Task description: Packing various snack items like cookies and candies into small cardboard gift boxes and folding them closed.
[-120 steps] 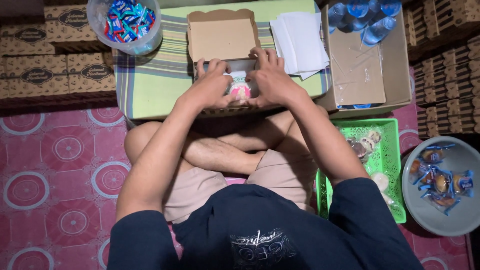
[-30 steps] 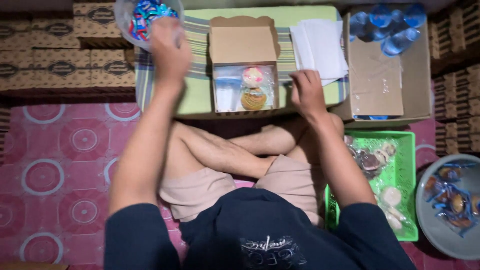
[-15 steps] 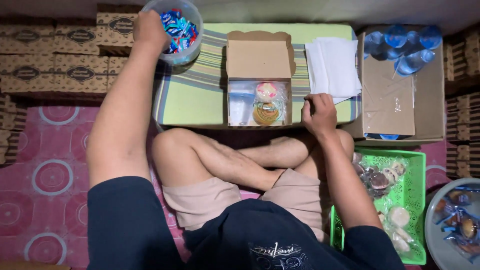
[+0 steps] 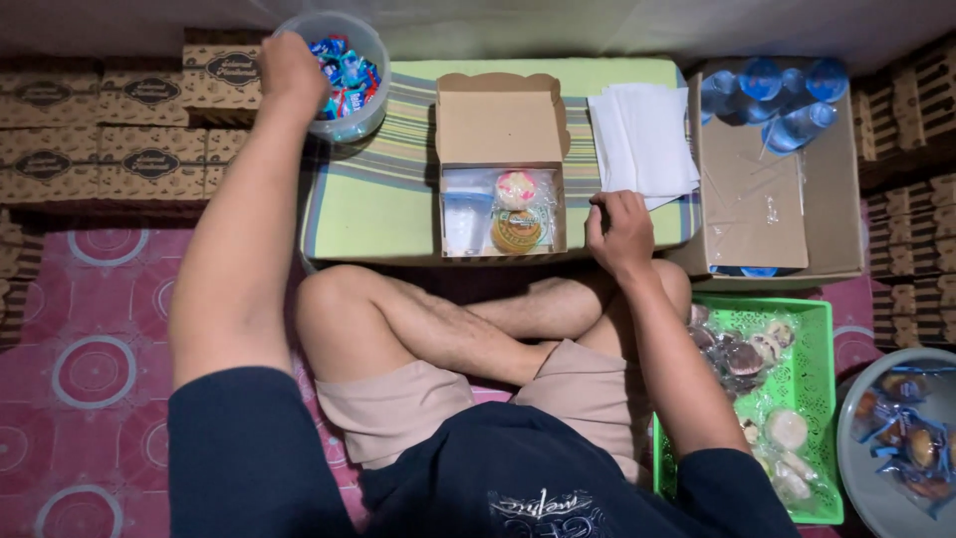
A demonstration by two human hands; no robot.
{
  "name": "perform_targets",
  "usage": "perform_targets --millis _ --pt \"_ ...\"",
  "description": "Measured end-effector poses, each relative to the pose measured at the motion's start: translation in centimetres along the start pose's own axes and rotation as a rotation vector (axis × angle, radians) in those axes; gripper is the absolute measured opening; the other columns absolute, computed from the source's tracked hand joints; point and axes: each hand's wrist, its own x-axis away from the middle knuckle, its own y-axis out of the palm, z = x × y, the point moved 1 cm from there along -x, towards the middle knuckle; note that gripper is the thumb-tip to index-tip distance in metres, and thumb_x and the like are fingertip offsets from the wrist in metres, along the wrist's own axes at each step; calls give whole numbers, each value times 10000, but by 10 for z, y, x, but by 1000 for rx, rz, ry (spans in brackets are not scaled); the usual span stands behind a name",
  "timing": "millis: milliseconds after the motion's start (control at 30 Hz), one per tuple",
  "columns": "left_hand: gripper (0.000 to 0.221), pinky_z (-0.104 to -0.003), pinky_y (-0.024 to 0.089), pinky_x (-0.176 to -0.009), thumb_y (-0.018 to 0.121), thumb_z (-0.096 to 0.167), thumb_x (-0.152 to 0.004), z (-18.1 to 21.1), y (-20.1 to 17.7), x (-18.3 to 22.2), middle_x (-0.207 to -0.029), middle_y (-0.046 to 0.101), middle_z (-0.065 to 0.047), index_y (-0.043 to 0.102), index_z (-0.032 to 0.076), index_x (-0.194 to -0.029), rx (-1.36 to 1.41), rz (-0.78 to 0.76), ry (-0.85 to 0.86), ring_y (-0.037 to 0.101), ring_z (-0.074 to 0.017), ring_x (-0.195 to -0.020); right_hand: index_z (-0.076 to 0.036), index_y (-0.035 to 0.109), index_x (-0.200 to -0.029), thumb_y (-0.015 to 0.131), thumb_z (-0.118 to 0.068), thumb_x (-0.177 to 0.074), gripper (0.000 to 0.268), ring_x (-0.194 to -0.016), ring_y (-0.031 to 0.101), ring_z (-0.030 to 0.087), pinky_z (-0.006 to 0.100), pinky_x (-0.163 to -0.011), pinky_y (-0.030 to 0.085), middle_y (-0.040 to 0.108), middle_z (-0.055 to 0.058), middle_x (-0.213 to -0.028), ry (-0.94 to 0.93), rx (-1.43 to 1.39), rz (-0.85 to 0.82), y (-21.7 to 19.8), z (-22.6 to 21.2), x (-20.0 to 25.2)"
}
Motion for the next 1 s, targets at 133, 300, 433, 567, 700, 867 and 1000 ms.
perform_targets --millis 133,300,433,567,700,867,1000 --pt "366 -430 629 -705 733 -103 -692 25 -37 24 -918 754 -244 761 -64 -1055 144 148 132 747 -382 -760 -26 688 -1023 651 -13 -873 155 -895 596 295 368 -785 509 638 119 -961 1 13 6 0 0 0" --pt "325 -226 682 -705 693 -76 -920 63 -67 80 -1051 719 -127 650 6 -1231 934 -150 248 761 -165 -810 -34 690 -1029 649 -28 -874 160 -895 596 305 379 -789 512 641 121 -970 0 24 7 1 1 2" --pt "319 -228 681 -797 697 -47 -920 83 -63 115 -1058 780 -149 619 -17 -1228 1127 -284 243 796 -168 -930 -34 688 -1024 652 -22 -877 152 -893 595 291 369 -795 512 638 110 -964 -4 24 21 3 3 3" --pt "207 -221 565 -671 750 50 -913 114 -50 162 -897 750 -102 733 -9 -1110 1073 -227 311 677 -123 -750 -35 691 -1021 657 -29 -873 152 -889 599 308 383 -793 511 642 120 -966 -5 18 28 3 4 4" --pt "78 -398 599 -769 811 142 -859 143 -14 214 -886 773 -161 818 118 -933 872 -124 364 750 -313 -900 -129 689 -1046 671 -120 -923 124 -880 638 302 407 -818 520 586 58 -908 -84 67 27 18 32 12" --pt "200 -379 637 -714 789 227 -818 174 31 240 -738 756 -57 803 201 -1016 660 -217 238 768 -246 -779 -146 688 -1035 665 -135 -922 116 -877 633 289 390 -816 518 576 46 -907 -86 73 24 20 36 13" --pt "107 -396 632 -675 750 307 -867 175 67 237 -704 750 -9 783 208 -890 435 -211 278 767 -271 -757 -138 695 -1037 656 -136 -934 110 -875 631 286 400 -814 514 578 43 -902 -51 52 11 19 35 14"
